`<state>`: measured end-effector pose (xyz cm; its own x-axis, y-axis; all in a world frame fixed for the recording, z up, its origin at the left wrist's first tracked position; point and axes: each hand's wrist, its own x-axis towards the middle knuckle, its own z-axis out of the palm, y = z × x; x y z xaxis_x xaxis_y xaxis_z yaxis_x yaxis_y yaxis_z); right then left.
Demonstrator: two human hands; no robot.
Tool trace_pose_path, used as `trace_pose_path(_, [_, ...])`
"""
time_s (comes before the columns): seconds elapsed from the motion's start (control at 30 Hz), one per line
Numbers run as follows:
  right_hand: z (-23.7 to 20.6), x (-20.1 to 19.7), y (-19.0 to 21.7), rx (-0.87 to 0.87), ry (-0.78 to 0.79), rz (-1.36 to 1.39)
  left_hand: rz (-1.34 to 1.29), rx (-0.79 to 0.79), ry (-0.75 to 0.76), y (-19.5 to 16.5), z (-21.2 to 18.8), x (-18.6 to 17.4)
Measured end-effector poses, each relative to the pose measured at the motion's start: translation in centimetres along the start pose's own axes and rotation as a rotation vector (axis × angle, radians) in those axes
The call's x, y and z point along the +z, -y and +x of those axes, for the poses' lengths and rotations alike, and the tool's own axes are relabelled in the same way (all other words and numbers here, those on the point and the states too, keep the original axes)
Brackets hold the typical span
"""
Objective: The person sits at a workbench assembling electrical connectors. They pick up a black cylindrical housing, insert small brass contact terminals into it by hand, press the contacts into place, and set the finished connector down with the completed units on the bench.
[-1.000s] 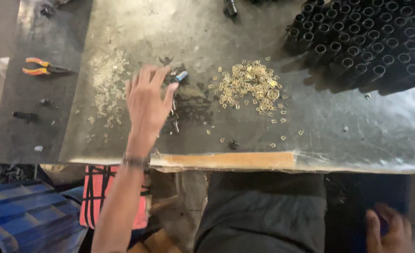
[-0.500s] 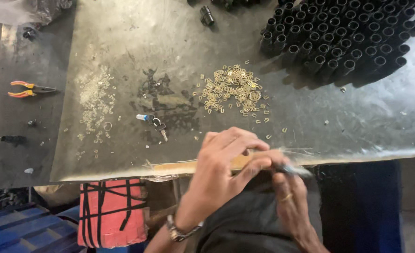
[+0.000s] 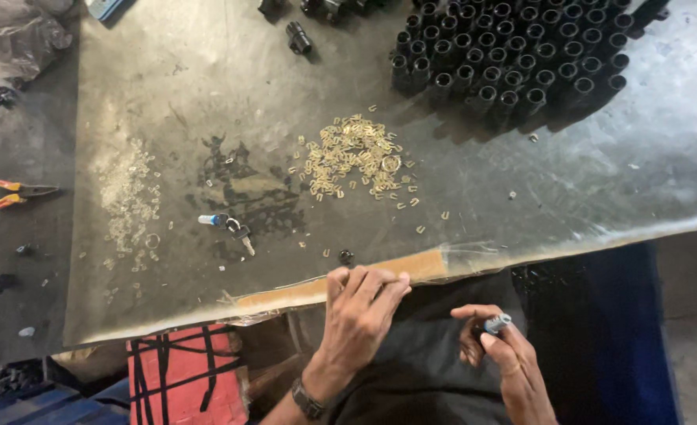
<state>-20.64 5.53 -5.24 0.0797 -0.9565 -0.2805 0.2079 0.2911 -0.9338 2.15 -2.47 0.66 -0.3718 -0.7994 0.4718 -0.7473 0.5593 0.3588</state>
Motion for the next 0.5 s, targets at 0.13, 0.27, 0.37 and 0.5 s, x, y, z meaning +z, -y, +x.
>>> trace_pose_path(0.13, [0.7, 0.7, 1.2, 0.04, 0.11, 0.027, -0.133, -0.141, -0.091, -0.7, -1.0, -0.8])
trace_pose_path(0.27, [1.1, 1.9, 2.5, 0.039, 0.163, -0.051, -0.615, -0.495, -0.157, -1.7, -1.6, -2.1])
trace_pose_path(0.37, [1.2, 2.8, 3.1, 0.188, 0.126, 0.127, -0.979, -0.777, -0.036, -2.7, -2.0, -2.3])
trace_pose_path(0.5, [1.0, 3.1, 3.6, 0.181, 0.161, 0.238, -1.128, -0.718, -0.001, -3.0, -1.9, -1.7])
